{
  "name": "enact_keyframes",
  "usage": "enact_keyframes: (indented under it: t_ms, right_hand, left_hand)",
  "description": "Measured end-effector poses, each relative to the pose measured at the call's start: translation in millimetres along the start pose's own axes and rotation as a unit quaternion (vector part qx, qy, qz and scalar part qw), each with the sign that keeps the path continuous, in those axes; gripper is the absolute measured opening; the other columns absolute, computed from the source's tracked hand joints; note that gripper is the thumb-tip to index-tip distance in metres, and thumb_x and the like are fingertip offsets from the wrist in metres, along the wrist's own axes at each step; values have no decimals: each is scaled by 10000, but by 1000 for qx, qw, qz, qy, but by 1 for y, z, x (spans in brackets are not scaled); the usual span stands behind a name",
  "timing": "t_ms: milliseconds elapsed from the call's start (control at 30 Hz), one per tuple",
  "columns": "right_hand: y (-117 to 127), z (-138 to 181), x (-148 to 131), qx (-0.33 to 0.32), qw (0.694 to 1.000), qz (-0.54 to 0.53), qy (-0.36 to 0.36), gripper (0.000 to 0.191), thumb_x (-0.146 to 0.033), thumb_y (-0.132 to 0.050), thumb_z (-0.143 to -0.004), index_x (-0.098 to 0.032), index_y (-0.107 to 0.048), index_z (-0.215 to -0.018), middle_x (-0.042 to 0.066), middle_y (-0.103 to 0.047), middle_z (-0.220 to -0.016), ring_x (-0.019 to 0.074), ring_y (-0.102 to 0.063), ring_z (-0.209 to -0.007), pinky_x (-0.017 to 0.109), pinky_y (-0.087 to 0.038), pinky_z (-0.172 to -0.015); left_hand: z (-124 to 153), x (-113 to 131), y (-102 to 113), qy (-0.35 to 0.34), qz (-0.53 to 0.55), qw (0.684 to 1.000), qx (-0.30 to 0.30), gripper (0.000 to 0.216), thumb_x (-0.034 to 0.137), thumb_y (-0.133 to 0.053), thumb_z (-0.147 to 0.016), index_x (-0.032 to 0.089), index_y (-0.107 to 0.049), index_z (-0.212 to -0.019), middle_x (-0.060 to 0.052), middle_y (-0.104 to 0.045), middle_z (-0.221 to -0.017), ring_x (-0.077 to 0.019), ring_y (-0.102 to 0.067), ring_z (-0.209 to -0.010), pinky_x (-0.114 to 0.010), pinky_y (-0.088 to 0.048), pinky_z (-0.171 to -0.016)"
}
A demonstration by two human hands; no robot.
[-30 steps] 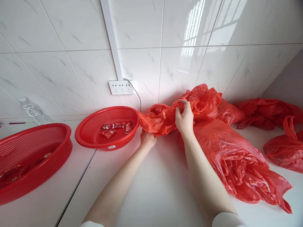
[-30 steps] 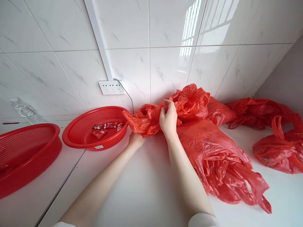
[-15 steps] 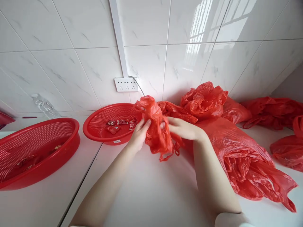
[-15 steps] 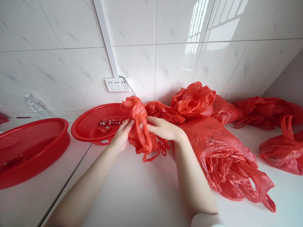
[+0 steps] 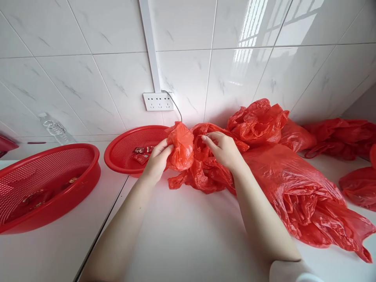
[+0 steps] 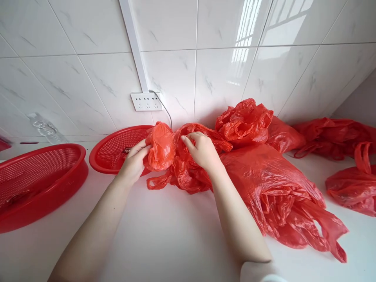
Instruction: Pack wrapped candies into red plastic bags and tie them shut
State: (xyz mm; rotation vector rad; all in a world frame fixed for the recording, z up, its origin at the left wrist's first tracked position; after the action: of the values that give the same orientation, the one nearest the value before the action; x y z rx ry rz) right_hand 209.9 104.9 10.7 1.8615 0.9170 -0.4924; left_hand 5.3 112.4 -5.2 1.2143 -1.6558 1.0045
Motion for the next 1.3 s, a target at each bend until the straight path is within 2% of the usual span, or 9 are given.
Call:
enact_keyframes:
  t_ms: [167,367,533,667,767,867,967,1167,1300]
  right_hand:
    - [-35,9,-27,-174,912,-370,-9,440,-458,-688,-786,-207,-558,-1123,60,-648,-1129,199,-621,-1007,331,-508,-859]
    - [-25,-3,-9,-84,851,-517,-42,430,-299,-776,-684,-237,-559,-1049,-34,-607,-841,89,-555,-639,203,-454,-547]
    - [2,-2,6,-101,858,-502,-45,188,-241,-750,-722,-194,-579,-782,-57,-485,-667,53,-425,-536,178,-375,-499]
    - [8,5,-2,-125,860,-494,-15,324,-394,-681,-789,-247,-589,-1063,22,-628,-1028,150,-611,-918,295,-505,-814]
    - [1,8,-14,-149,869,-471,22,642,-481,-684,-765,-272,-448,-1324,77,-580,-1237,215,-570,-1127,390,-481,-938]
    - [-10,9,-22,-170,892,-417,37,703,-374,-737,-743,-251,-422,-1359,60,-625,-1059,200,-613,-996,371,-505,-889]
    - [-13,10,-28,-182,896,-401,59,514,-313,-676,-807,-220,-502,-1282,47,-617,-998,180,-613,-940,351,-496,-878]
    - [3,13,-29,-200,936,-273,96,74,-228,-615,-814,-175,-566,-826,17,-583,-866,145,-557,-808,280,-459,-751]
    - [13,22,-25,-273,948,-111,123,113,-150,-621,-746,-190,-525,-703,-15,-544,-743,129,-495,-705,250,-409,-653]
  left_hand:
    - [7,-1,-18,-11,-27,998,-52,287,168,-564,-771,194,-682,-1031,-34,-699,-994,-185,-624,-890,-270,-479,-747]
    - [3,7,3,5,78,997,-18,254,207,-506,-672,180,-665,-868,-17,-649,-764,-164,-589,-666,-266,-449,-574]
    - [4,25,17,10,109,993,-49,232,399,-568,-746,176,-624,-779,-53,-624,-718,-209,-613,-679,-305,-462,-568]
    - [8,25,14,45,77,991,-99,498,619,-423,-845,175,-574,-677,-37,-545,-590,-154,-534,-519,-277,-400,-476]
    - [14,25,2,60,-14,987,-150,368,508,-529,-862,170,-569,-722,-22,-580,-666,-116,-525,-545,-241,-395,-504]
    - [19,25,-10,53,-113,976,-176,299,316,-710,-774,210,-552,-1005,-29,-667,-897,-124,-580,-659,-225,-414,-564]
    - [21,20,-16,50,-171,965,-194,494,264,-744,-737,233,-506,-1169,-38,-692,-924,-153,-610,-703,-242,-434,-597]
    - [12,33,-4,-39,-258,953,-152,131,274,-619,-821,184,-699,-874,-77,-681,-977,-235,-612,-950,-340,-458,-841]
    - [7,45,25,-38,-133,986,-90,95,261,-569,-811,195,-619,-856,-68,-668,-1024,-215,-593,-915,-348,-446,-846]
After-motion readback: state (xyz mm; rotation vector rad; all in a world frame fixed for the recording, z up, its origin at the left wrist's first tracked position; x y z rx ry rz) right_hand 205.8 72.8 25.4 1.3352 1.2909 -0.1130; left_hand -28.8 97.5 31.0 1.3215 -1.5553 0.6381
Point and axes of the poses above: each hand's wrist, its own z-axis away from the middle knuckle, its own y-axis out of the back of the hand, x = y × z, the point moved 6 cm from there along -z, towards the middle knuckle
